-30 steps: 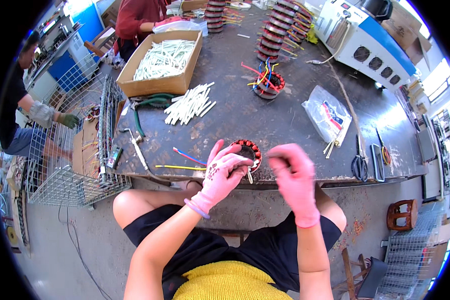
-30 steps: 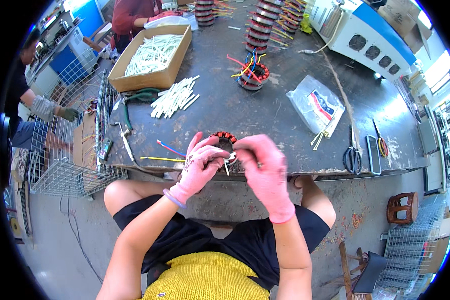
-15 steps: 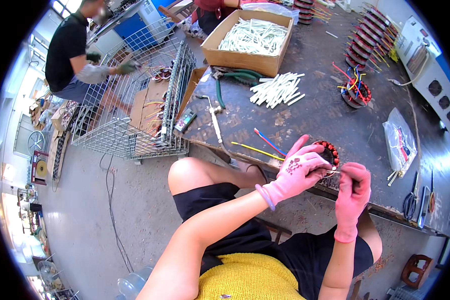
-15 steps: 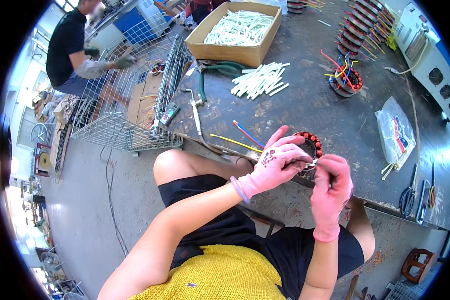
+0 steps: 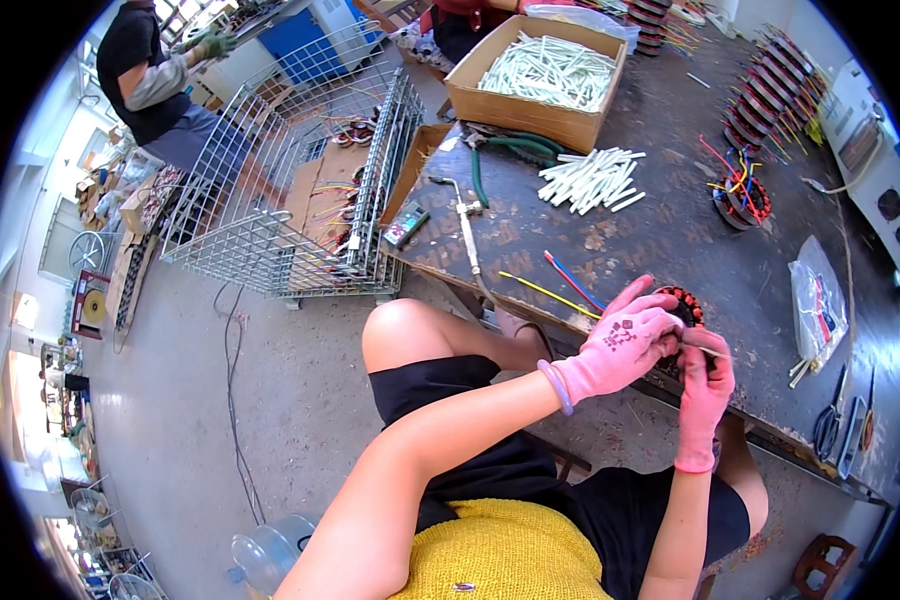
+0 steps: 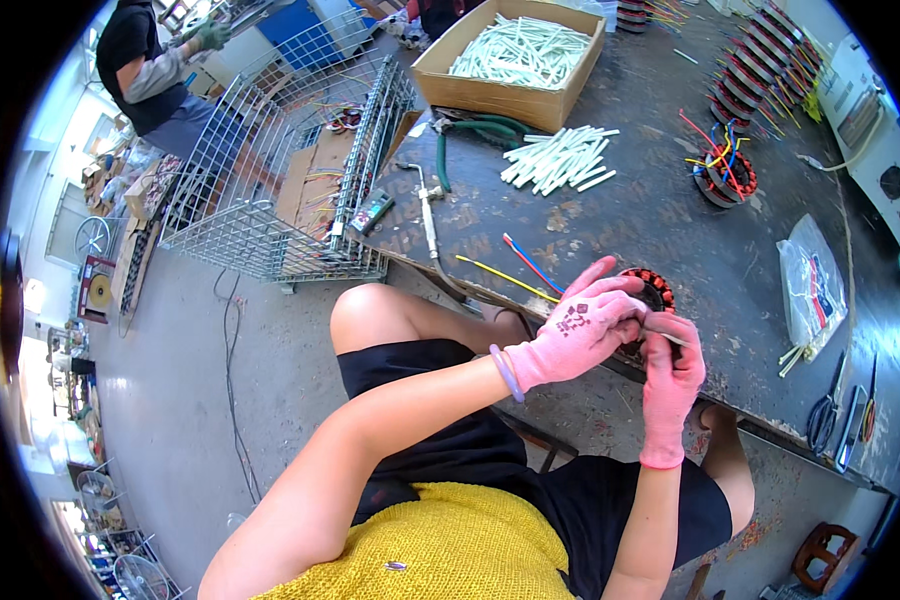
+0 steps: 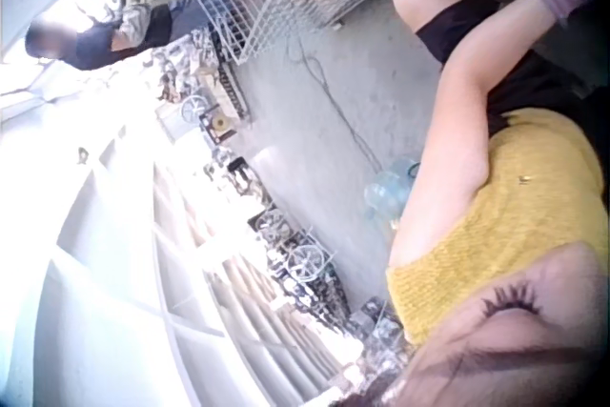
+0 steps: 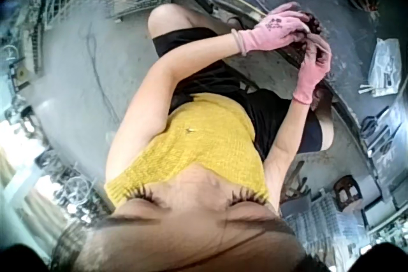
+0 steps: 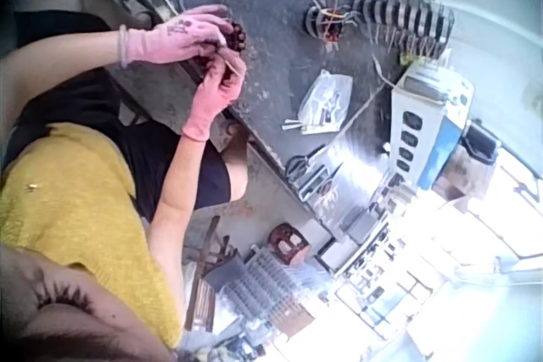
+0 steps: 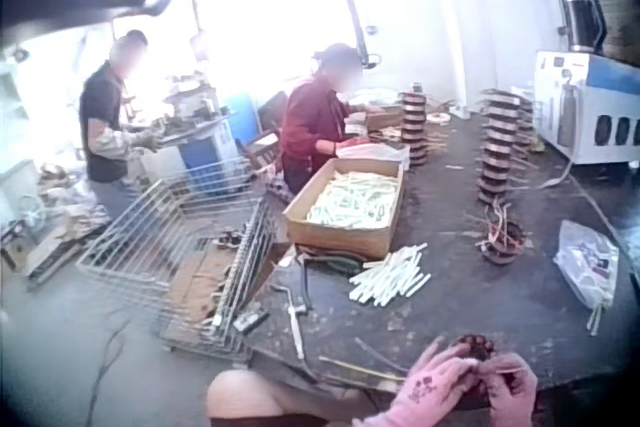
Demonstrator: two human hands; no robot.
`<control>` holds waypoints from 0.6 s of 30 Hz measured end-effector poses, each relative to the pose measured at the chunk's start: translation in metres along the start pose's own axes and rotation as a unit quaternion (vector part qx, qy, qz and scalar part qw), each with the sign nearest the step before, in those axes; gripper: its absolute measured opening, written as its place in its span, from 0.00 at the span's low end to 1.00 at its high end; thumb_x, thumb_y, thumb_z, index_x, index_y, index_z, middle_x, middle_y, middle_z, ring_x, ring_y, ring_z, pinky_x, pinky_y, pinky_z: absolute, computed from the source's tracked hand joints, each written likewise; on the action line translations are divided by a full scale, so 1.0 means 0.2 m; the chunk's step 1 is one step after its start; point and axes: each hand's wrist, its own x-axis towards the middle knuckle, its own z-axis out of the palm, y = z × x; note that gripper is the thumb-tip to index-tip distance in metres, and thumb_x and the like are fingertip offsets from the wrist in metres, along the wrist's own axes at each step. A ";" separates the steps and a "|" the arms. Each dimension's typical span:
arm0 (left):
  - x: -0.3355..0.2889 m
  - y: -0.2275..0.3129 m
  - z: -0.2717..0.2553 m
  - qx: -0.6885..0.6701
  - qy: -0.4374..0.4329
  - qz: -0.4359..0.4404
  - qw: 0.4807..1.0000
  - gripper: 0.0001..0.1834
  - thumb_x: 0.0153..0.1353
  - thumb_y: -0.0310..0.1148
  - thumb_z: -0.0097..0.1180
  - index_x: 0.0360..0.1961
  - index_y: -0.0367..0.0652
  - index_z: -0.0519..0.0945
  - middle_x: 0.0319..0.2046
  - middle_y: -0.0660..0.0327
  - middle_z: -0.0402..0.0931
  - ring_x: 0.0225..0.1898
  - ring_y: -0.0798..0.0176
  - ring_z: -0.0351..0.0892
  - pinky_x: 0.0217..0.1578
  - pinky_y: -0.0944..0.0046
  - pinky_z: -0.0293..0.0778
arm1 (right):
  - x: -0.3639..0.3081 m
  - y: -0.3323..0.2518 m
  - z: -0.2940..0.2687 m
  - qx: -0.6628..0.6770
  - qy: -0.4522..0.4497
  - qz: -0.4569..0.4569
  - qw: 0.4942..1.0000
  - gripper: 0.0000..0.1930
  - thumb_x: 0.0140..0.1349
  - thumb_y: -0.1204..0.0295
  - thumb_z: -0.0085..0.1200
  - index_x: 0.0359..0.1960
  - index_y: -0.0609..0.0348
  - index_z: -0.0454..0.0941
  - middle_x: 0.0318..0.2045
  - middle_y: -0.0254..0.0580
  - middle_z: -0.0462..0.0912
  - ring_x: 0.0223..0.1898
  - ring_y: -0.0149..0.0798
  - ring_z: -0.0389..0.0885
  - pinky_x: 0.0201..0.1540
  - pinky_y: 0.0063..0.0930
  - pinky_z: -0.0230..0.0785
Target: The person assembles electrical components by inserting small white insulators into the slots of a circular metal stator. They pick up individual insulators from a box, place them into the stator, and use scissors to trim wires. They then wrap and secure colored wires around the component before placing the finished part aside.
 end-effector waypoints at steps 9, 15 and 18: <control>0.02 0.02 -0.05 0.125 -0.009 0.066 0.990 0.14 0.46 0.28 0.65 0.36 0.50 0.79 0.33 0.62 0.78 0.54 0.55 0.79 0.69 0.44 0.61 | -0.23 -0.03 0.15 0.217 0.090 0.157 0.959 0.06 0.73 0.67 0.52 0.41 0.51 0.69 0.28 0.29 0.74 0.19 0.19 0.64 0.20 0.13 0.51; 0.05 0.02 -0.02 0.125 -0.050 0.105 0.985 0.14 0.46 0.24 0.63 0.36 0.47 0.79 0.38 0.65 0.78 0.56 0.57 0.75 0.71 0.41 0.57 | 0.09 -0.17 0.05 0.099 0.037 0.175 0.979 0.04 0.71 0.74 0.51 0.37 0.57 0.70 0.28 0.28 0.72 0.25 0.19 0.64 0.26 0.15 0.55; 0.04 0.00 -0.04 0.129 -0.077 0.110 0.983 0.14 0.44 0.25 0.64 0.36 0.45 0.79 0.38 0.61 0.78 0.56 0.54 0.75 0.70 0.40 0.57 | 0.20 -0.13 0.08 0.058 -0.018 0.180 0.982 0.05 0.70 0.74 0.49 0.35 0.59 0.70 0.28 0.30 0.73 0.30 0.22 0.68 0.30 0.23 0.65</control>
